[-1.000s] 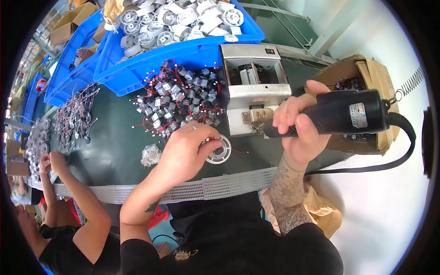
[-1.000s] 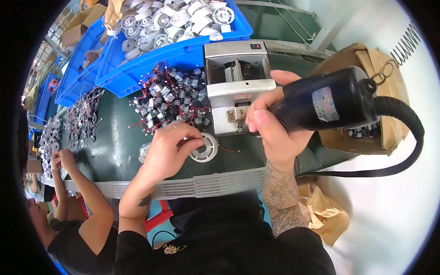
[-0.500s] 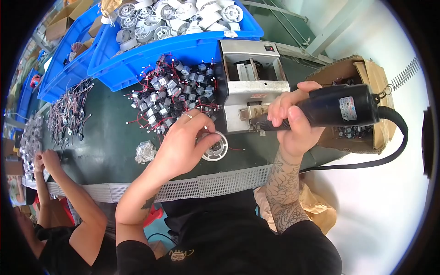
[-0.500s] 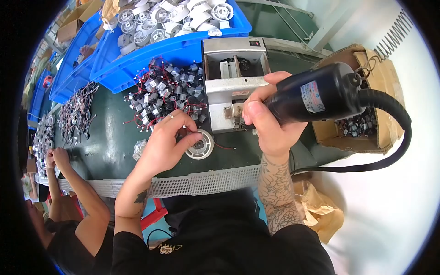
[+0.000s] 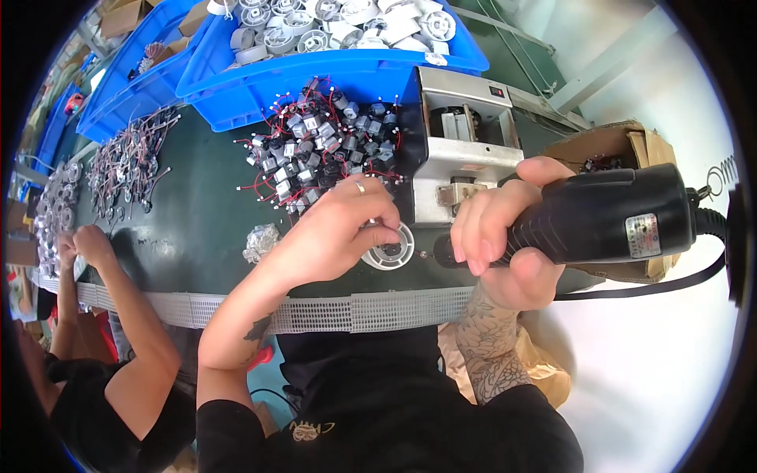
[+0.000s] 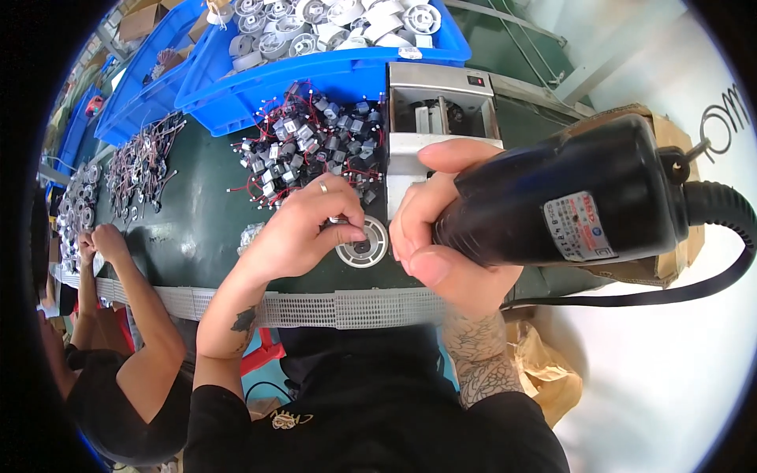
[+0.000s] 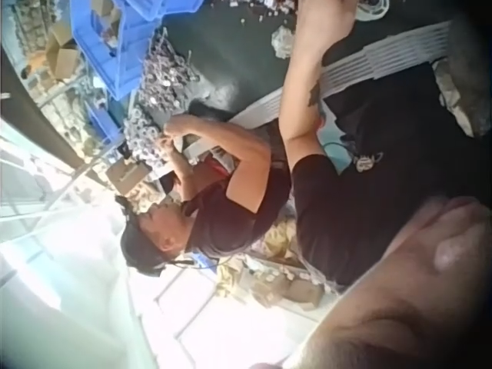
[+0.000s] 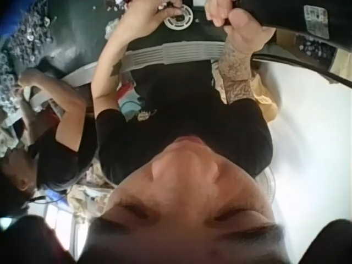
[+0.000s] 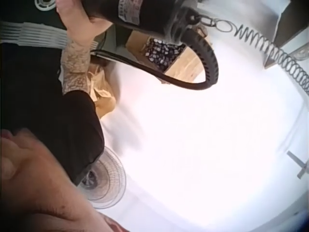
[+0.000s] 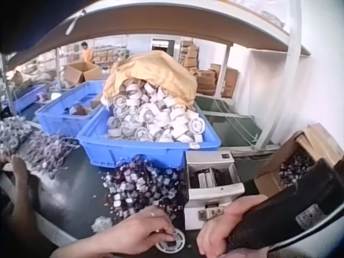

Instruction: The person assembles small mechanical and electronic components into circular housings by hand, taking parts from blue bins and a component tray, then securing them with an electric screwdriver and a pneumatic press.

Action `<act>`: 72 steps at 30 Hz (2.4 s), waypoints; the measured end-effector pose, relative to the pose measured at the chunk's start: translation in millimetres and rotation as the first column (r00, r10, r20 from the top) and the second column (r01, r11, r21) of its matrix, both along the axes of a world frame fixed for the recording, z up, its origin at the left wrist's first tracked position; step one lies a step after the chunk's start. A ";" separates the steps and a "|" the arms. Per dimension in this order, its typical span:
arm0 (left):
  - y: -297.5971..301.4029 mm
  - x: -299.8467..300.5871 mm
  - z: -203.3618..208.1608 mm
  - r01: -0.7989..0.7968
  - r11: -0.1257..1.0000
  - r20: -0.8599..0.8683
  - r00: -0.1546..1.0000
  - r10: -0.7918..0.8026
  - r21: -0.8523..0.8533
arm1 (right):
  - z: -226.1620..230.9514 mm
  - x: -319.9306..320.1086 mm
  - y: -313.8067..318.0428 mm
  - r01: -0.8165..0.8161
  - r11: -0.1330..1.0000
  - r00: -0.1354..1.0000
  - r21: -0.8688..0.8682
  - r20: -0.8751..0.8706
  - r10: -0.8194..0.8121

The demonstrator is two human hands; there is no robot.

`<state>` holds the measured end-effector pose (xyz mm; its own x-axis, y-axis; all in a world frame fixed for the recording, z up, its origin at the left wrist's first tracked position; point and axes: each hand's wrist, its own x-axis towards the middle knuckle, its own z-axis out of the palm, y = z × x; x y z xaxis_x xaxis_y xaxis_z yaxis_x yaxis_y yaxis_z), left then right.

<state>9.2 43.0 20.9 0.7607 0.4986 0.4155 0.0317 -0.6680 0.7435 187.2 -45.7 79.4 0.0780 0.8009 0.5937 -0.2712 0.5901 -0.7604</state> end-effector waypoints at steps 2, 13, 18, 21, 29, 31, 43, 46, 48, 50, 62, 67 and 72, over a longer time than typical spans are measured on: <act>-0.6 2.9 -2.8 -0.007 0.997 -0.005 1.000 0.008 0.070 | -2.3 -4.4 2.0 -0.017 1.000 1.000 -0.012 -0.012 0.017; -4.9 -0.8 -0.6 -0.105 0.974 -0.098 0.991 0.086 -0.201 | -6.6 -21.4 7.6 -0.019 0.999 0.999 -0.035 -0.026 0.018; -6.2 -0.4 -5.6 -0.113 0.991 -0.166 0.981 0.099 -0.075 | -10.2 -21.6 10.4 -0.025 0.999 1.000 -0.028 0.001 0.025; -7.9 -0.3 -1.3 -0.121 0.989 -0.197 0.975 0.102 -0.089 | -12.1 -22.3 11.1 -0.015 0.999 1.000 -0.041 0.011 0.015; -9.2 -1.5 -0.3 -0.108 0.994 -0.194 0.976 0.099 -0.031 | -16.7 -18.6 8.9 0.004 0.999 0.978 0.033 0.209 -0.011; -7.6 -1.7 -2.0 -0.104 0.995 -0.194 0.976 0.100 -0.009 | -20.0 -18.8 11.4 -0.020 0.999 0.979 0.030 0.203 0.014; -16.6 -7.1 -11.5 -0.196 0.979 0.064 0.979 0.192 0.058 | -22.6 -28.5 7.0 -0.092 0.992 0.981 -0.085 -0.181 0.075; -29.1 -12.1 -3.8 -0.282 0.956 0.131 0.954 0.270 0.084 | -13.7 -9.4 -1.5 -0.060 0.997 0.952 0.050 -0.297 0.072; -28.7 -33.1 5.1 -0.393 0.918 0.158 0.911 0.380 0.055 | -11.6 4.4 -7.6 -0.015 0.999 0.953 0.039 -0.302 0.026; -13.5 -69.5 8.6 -0.559 0.829 0.067 0.828 0.557 0.006 | -18.7 13.6 -6.0 -0.006 1.000 0.960 0.020 -0.279 0.012; 112.4 -87.3 80.9 -0.689 0.636 -0.140 0.633 0.761 0.347 | -45.5 9.6 -7.1 -0.054 0.978 0.975 -0.201 -0.222 0.008; 243.3 6.3 51.1 -0.640 0.538 -0.225 0.507 0.832 0.548 | -43.3 -1.0 -2.9 -0.082 0.968 0.969 -0.235 -0.245 0.022; 286.5 29.9 39.0 -0.651 0.465 -0.308 0.348 0.885 0.600 | -44.6 -4.2 1.5 -0.078 0.957 0.970 -0.278 -0.242 0.009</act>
<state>39.1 329.5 60.0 0.2205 0.9019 0.3713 0.9475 -0.2884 0.1379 183.0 -44.2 34.9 0.1495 0.9388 0.3104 -0.4832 0.3433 -0.8054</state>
